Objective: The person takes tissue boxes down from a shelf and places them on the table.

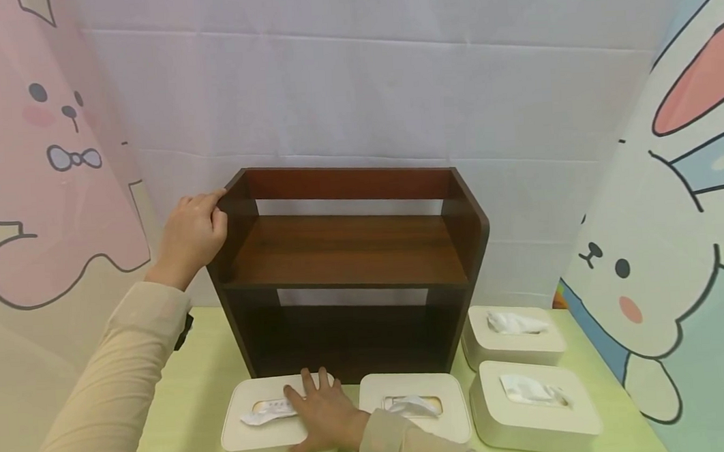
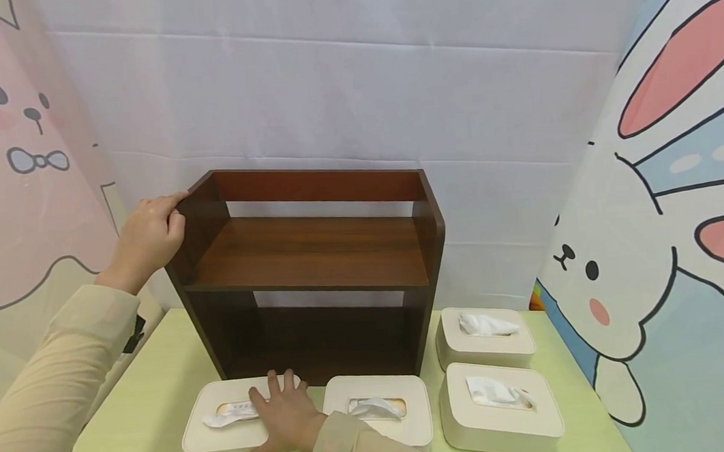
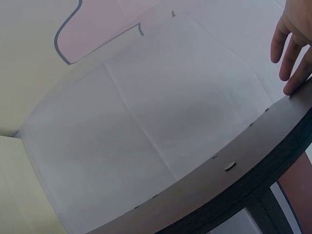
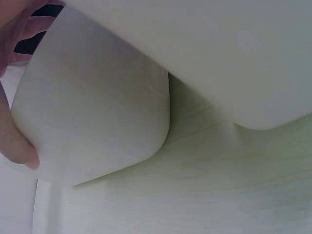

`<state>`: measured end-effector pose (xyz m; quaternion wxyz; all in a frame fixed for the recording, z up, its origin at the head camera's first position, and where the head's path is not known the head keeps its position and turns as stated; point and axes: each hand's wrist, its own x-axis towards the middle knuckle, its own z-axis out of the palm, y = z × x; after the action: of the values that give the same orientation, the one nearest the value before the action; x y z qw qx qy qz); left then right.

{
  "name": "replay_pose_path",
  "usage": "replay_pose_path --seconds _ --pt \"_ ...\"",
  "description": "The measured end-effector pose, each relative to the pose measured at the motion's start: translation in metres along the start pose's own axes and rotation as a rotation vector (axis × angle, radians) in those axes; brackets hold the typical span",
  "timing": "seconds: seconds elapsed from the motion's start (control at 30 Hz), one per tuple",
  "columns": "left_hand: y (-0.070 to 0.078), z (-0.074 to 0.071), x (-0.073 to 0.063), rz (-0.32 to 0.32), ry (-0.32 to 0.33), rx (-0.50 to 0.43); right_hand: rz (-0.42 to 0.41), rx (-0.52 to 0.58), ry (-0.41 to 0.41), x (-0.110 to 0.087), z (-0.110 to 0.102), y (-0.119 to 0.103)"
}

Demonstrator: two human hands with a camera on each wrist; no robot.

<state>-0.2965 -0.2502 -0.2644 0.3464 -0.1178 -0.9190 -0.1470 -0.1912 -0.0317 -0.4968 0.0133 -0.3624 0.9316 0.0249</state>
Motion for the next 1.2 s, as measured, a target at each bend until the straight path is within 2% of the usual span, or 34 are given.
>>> replay_pose_path --seconds 0.33,0.53,0.73,0.9,1.07,1.2 --pt "0.001 0.001 0.000 -0.008 0.011 -0.034 -0.033 0.000 -0.066 -0.005 -0.012 0.005" --pt "0.000 0.001 0.000 0.016 0.024 -0.013 -0.062 0.002 -0.090 -0.008 -0.015 0.011" --pt "0.002 -0.003 -0.002 0.019 0.031 0.006 -0.089 -0.017 -0.047 -0.010 -0.018 0.019" --pt "0.002 -0.005 -0.003 0.032 0.047 0.059 -0.099 0.011 -0.045 -0.013 -0.030 0.031" --pt "0.003 -0.008 -0.003 0.025 0.017 0.093 -0.091 0.047 -0.004 -0.021 -0.044 0.045" --pt "0.004 -0.008 -0.004 0.025 -0.010 0.105 -0.087 0.015 0.040 -0.029 -0.055 0.057"
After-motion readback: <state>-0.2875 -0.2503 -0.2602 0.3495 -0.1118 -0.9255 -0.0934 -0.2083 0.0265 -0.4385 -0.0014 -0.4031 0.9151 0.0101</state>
